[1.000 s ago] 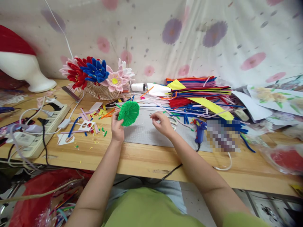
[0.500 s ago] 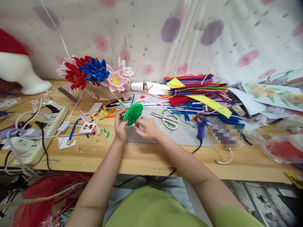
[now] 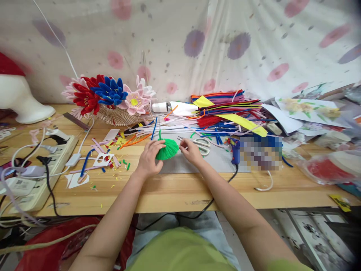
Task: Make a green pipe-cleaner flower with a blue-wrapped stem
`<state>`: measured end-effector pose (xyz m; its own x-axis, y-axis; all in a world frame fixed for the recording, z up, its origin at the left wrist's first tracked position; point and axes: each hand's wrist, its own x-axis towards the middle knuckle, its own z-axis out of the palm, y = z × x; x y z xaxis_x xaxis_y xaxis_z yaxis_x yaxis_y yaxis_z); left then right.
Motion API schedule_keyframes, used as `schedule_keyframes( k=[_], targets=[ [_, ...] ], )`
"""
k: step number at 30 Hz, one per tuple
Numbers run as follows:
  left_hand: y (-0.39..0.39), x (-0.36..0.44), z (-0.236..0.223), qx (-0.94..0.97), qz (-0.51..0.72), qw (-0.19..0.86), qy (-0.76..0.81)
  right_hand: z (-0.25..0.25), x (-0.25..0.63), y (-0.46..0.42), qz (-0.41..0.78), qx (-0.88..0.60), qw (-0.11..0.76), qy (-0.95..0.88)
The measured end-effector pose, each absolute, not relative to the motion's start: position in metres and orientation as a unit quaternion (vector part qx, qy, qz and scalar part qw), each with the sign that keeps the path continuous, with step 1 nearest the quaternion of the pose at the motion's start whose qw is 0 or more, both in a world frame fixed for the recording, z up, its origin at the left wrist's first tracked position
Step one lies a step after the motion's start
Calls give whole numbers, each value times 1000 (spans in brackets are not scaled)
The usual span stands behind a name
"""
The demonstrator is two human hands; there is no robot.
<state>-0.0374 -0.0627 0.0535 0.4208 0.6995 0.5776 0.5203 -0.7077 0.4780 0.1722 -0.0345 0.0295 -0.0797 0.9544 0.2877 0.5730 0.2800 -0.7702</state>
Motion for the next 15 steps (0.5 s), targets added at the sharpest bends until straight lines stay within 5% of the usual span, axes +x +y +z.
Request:
schedule_keyframes(
  k=[4, 11, 15],
  targets=[
    [-68, -35, 48, 863, 332, 175, 338, 20, 202, -29, 317, -577, 425, -622],
    [-53, -37, 49, 603, 585, 203, 503, 13, 209, -29, 222, -599, 396, -659],
    [-51, -23, 42, 648, 506, 196, 535, 11, 208, -32, 183, -629, 360, -664]
  ],
)
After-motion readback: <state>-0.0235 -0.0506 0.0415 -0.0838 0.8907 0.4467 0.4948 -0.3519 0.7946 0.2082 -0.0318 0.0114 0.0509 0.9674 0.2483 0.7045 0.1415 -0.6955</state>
